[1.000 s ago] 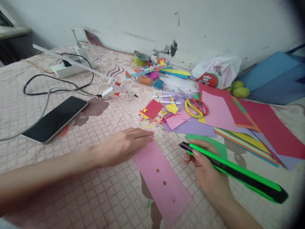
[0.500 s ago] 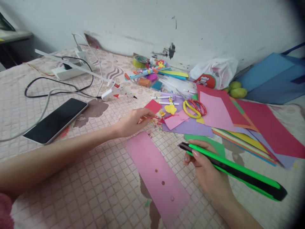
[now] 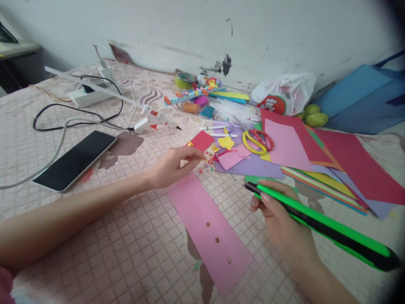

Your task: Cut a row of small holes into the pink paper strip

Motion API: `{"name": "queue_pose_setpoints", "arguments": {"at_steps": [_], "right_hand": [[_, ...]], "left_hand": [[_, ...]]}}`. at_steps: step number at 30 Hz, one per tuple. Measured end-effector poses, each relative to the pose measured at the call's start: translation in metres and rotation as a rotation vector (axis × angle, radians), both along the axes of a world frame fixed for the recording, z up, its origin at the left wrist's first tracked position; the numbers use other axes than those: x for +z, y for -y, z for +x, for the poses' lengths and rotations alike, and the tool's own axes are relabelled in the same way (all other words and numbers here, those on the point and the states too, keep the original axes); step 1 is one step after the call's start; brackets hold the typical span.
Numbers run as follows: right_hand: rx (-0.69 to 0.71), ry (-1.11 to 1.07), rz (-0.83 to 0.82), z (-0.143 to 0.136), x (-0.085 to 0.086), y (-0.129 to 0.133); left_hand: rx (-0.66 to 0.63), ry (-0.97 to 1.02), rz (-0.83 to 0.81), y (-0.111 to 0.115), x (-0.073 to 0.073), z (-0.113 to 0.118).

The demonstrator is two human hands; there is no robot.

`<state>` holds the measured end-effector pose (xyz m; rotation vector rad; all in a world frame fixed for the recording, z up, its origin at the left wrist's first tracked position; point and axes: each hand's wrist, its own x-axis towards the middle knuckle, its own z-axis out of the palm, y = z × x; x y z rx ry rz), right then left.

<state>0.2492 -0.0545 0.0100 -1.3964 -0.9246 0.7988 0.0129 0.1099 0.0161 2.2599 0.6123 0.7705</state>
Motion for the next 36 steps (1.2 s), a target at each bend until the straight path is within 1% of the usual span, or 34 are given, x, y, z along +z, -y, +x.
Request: {"name": "queue_pose_setpoints", "arguments": {"at_steps": [2, 5, 8, 10, 11, 13, 17, 18, 19, 21, 23, 25, 28, 29, 30, 33, 36], "right_hand": [[0.018, 0.054, -0.019, 0.004, -0.002, 0.000], [0.045, 0.090, -0.034, 0.006, -0.003, -0.003], [0.043, 0.050, -0.032, 0.004, -0.004, -0.007], [0.032, 0.004, -0.034, 0.003, -0.003, -0.009], [0.027, -0.013, -0.035, 0.002, -0.003, -0.009], [0.015, -0.043, -0.031, 0.002, -0.001, -0.010], [-0.042, -0.077, 0.003, 0.002, 0.003, -0.011], [-0.052, -0.068, 0.007, 0.002, 0.005, -0.011], [-0.055, -0.048, 0.008, 0.002, 0.006, -0.011], [-0.048, 0.013, -0.007, 0.003, 0.007, -0.009], [-0.038, 0.083, -0.040, 0.004, 0.008, -0.006], [-0.052, 0.145, -0.070, 0.005, 0.007, -0.003], [-0.062, 0.196, -0.066, 0.005, 0.004, 0.001], [-0.036, 0.196, -0.062, 0.004, 0.003, 0.003], [0.006, 0.190, -0.062, 0.002, 0.002, 0.004], [0.152, 0.184, -0.104, -0.006, 0.004, 0.009], [0.264, 0.251, -0.119, -0.017, 0.010, 0.014]], "left_hand": [[-0.076, -0.019, 0.015, 0.008, 0.001, -0.004], [-0.270, -0.049, 0.032, 0.023, 0.005, -0.008], [-0.452, -0.082, 0.069, 0.030, 0.007, -0.006], [-0.507, -0.108, 0.085, 0.030, 0.005, -0.004], [-0.503, -0.118, 0.085, 0.028, 0.003, -0.004], [-0.426, -0.121, 0.077, 0.021, -0.002, -0.004], [-0.117, -0.077, 0.092, 0.006, -0.010, -0.010], [-0.058, -0.064, 0.101, 0.003, -0.010, -0.012], [-0.025, -0.055, 0.110, 0.002, -0.010, -0.013], [-0.030, -0.043, 0.132, 0.004, -0.008, -0.016], [-0.094, -0.040, 0.152, 0.013, -0.002, -0.016], [-0.190, -0.037, 0.170, 0.031, 0.005, -0.014], [-0.487, -0.029, 0.224, 0.068, 0.010, -0.010], [-0.610, -0.063, 0.253, 0.080, 0.010, -0.010], [-0.681, -0.084, 0.300, 0.092, 0.007, -0.009], [-0.764, -0.163, 0.440, 0.116, -0.005, -0.009], [-0.763, -0.209, 0.513, 0.123, -0.014, -0.009]]}}
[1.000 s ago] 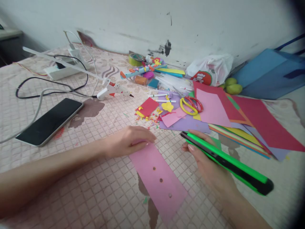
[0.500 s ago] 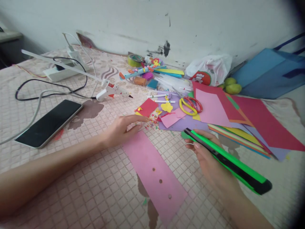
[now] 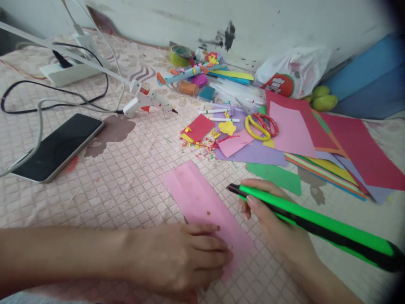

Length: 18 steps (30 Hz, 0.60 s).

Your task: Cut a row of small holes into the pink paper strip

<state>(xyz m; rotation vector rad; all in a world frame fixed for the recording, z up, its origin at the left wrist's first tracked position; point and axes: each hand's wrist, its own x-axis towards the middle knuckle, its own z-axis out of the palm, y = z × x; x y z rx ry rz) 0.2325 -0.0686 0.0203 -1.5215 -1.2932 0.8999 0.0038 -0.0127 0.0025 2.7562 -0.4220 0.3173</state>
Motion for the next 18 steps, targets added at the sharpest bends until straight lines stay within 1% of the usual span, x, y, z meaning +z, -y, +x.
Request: {"name": "queue_pose_setpoints", "arguments": {"at_steps": [3, 6, 9, 12, 15, 18], "right_hand": [[0.102, 0.109, 0.061, -0.009, 0.006, 0.003], [0.131, 0.188, 0.124, -0.017, 0.008, 0.004], [0.163, 0.201, 0.127, -0.024, 0.006, 0.006], [0.184, 0.232, 0.164, -0.030, 0.001, 0.007], [0.178, 0.264, 0.222, -0.033, -0.003, 0.006], [0.180, 0.284, 0.228, -0.034, -0.006, 0.005]], "left_hand": [[0.072, 0.009, 0.048, -0.002, -0.002, 0.003], [0.114, 0.035, 0.087, -0.002, 0.000, 0.006], [0.100, 0.091, 0.117, 0.001, 0.001, 0.006], [0.096, 0.137, 0.104, 0.003, 0.000, 0.005], [0.104, 0.144, 0.072, 0.002, -0.003, 0.004], [0.103, 0.138, 0.061, 0.001, -0.004, 0.003]]}}
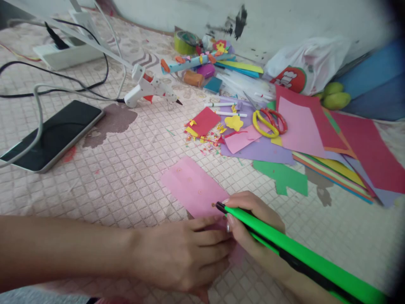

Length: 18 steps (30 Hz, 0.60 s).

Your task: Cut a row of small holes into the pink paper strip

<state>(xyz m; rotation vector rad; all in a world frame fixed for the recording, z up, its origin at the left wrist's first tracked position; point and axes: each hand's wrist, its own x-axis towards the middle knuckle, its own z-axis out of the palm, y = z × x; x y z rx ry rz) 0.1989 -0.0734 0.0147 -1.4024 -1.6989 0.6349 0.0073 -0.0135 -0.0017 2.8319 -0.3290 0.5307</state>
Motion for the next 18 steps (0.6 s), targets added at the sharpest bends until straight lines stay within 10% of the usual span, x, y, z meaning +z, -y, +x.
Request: {"name": "queue_pose_setpoints", "arguments": {"at_steps": [18], "right_hand": [[0.034, 0.012, -0.025, -0.0014, -0.0041, -0.0021]], "left_hand": [[0.036, 0.047, 0.047, 0.0004, -0.0033, 0.0004]]}}
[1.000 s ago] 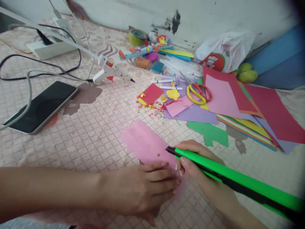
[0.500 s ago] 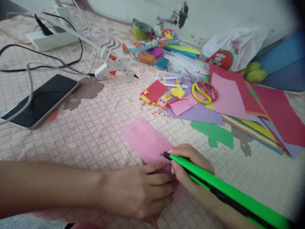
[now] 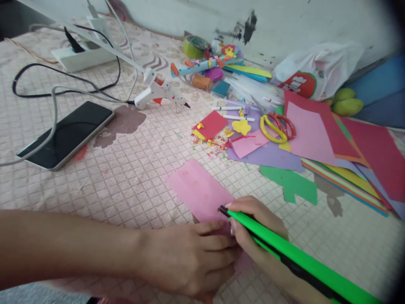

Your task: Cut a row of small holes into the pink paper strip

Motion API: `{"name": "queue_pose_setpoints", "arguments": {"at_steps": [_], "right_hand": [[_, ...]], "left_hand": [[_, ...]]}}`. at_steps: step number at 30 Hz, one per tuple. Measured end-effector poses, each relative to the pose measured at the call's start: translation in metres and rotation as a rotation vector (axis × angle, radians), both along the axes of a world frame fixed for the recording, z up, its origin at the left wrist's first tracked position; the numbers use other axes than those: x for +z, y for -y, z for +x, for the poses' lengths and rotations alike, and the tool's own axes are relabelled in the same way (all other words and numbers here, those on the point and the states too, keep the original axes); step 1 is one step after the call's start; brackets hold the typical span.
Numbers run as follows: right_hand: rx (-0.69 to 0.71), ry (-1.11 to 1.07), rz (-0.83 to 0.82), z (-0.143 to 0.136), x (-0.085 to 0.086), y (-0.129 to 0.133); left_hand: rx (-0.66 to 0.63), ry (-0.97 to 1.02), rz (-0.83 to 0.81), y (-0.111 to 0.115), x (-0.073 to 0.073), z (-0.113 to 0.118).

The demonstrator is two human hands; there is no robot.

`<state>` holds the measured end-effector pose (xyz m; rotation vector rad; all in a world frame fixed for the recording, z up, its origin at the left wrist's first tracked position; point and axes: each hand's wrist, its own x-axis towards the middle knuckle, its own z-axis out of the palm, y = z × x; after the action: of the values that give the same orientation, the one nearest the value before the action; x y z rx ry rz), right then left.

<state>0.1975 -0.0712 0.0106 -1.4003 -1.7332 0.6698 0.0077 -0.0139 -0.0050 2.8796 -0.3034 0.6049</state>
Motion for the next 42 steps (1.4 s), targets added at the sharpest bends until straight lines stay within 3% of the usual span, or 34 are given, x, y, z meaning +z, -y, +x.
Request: {"name": "queue_pose_setpoints", "arguments": {"at_steps": [25, 37, 42], "right_hand": [[-0.068, -0.043, -0.018, 0.0057, 0.0058, 0.0010], [0.023, -0.010, -0.009, 0.0020, -0.0014, 0.0002], [-0.016, -0.018, 0.023, 0.0049, 0.0038, 0.0005]], "left_hand": [[-0.030, -0.069, -0.020, -0.0012, 0.0008, -0.0014], [-0.043, -0.059, -0.018, -0.0019, 0.0023, -0.0008], [-0.047, -0.092, -0.003, -0.0012, 0.0009, -0.0014]]}}
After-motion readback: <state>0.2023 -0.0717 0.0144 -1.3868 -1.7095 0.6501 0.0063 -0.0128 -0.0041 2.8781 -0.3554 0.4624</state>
